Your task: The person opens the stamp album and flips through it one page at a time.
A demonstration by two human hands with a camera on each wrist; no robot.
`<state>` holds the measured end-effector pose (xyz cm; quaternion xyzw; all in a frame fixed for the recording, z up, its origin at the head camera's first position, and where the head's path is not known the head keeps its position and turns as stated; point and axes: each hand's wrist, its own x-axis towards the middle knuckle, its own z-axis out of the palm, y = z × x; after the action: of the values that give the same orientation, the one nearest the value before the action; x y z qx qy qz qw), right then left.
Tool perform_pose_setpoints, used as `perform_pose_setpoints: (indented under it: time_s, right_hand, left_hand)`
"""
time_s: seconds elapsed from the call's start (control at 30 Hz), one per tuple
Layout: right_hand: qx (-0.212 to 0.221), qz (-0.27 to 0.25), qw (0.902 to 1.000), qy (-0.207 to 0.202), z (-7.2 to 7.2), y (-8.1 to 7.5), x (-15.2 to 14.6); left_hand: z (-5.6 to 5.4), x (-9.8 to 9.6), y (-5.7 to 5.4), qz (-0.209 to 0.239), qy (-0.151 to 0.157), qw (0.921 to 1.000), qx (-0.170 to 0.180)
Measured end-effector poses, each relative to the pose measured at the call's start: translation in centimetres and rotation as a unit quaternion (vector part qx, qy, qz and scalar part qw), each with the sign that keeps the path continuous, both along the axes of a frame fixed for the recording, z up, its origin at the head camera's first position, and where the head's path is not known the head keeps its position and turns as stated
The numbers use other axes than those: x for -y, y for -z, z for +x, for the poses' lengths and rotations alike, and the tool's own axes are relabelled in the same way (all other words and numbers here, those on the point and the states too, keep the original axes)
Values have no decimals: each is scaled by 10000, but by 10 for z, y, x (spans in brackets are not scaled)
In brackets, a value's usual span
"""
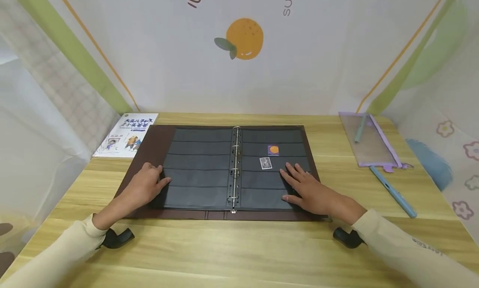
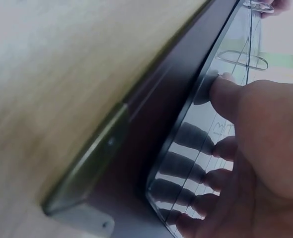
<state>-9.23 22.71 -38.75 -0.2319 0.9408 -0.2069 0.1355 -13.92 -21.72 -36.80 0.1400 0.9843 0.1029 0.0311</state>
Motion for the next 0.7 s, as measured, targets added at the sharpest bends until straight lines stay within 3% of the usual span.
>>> perform_pose_setpoints:
  time_s: [0.17, 0.27, 0.33, 0.53, 0.7]
  right_hand:
    - [-304, 79, 9995, 103, 2, 2, 1]
    - [-498, -21, 9981, 361, -3, -1, 1]
    - [-550, -137, 9966, 605, -11, -4, -1]
    - [-463, -142, 9919, 1175, -44, -9, -7]
    - [-436, 37, 9901, 1335, -56, -5, -14]
  left_hand:
    - [9, -10, 7, -572, 307, 9948, -781]
    - [13, -19, 5, -972, 379, 9900, -946]
    - [13, -28, 5, -1078, 442, 9904, -751]
    - [2, -56, 12, -624, 733, 9936, 586]
    - [-7, -75, 14, -435, 809, 9910, 973]
